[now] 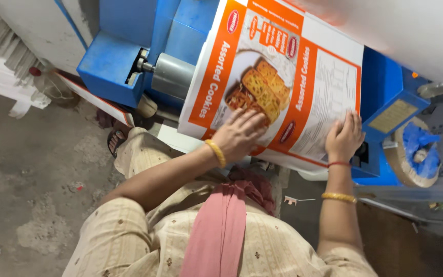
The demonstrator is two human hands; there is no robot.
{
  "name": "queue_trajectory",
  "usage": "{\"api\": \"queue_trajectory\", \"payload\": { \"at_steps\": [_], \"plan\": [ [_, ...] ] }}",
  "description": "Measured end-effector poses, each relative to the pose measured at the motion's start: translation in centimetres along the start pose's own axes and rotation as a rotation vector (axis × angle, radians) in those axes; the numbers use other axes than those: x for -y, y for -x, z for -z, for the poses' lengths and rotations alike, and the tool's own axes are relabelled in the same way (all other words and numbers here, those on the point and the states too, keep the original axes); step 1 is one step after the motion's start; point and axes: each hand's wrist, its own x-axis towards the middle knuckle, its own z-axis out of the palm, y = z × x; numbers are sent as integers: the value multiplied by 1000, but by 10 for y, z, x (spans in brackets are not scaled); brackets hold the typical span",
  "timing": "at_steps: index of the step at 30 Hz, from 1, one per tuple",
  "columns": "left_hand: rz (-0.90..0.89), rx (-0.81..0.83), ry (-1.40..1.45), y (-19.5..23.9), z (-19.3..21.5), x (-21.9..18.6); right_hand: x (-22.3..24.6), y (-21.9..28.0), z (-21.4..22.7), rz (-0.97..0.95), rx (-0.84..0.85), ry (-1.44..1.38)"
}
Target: The person wraps a large roll of printed packaging material around a blue cylindrical machine, smoothing the surface with both hands. They briefly pause to handle a small pink box labeled 'Atta Biscuit' before resuming the wrapping process.
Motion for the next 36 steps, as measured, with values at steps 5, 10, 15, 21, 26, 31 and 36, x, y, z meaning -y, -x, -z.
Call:
{"api": "queue_trajectory", "payload": {
  "at_steps": [5,10,15,21,26,31,36],
  "plan": [
    [-79,66,-58,-28,-5,-14,15,34,26,73,-95,16],
    [62,269,-116,-68,23,9,19,56,45,102,-102,121],
    [338,295,-124,-77,58,54,16,64,50,93,-70,131],
    [576,270,-169,-42,80,98,61,43,32,150,-11,-12],
    [551,117,-173,-7,55,100,162,43,7,445,95,-245],
    [467,-90,-152,41,27,87,264,60,19,684,187,-217],
    [429,-166,-172,78,12,71,263,34,18,770,133,-108]
  ]
}}
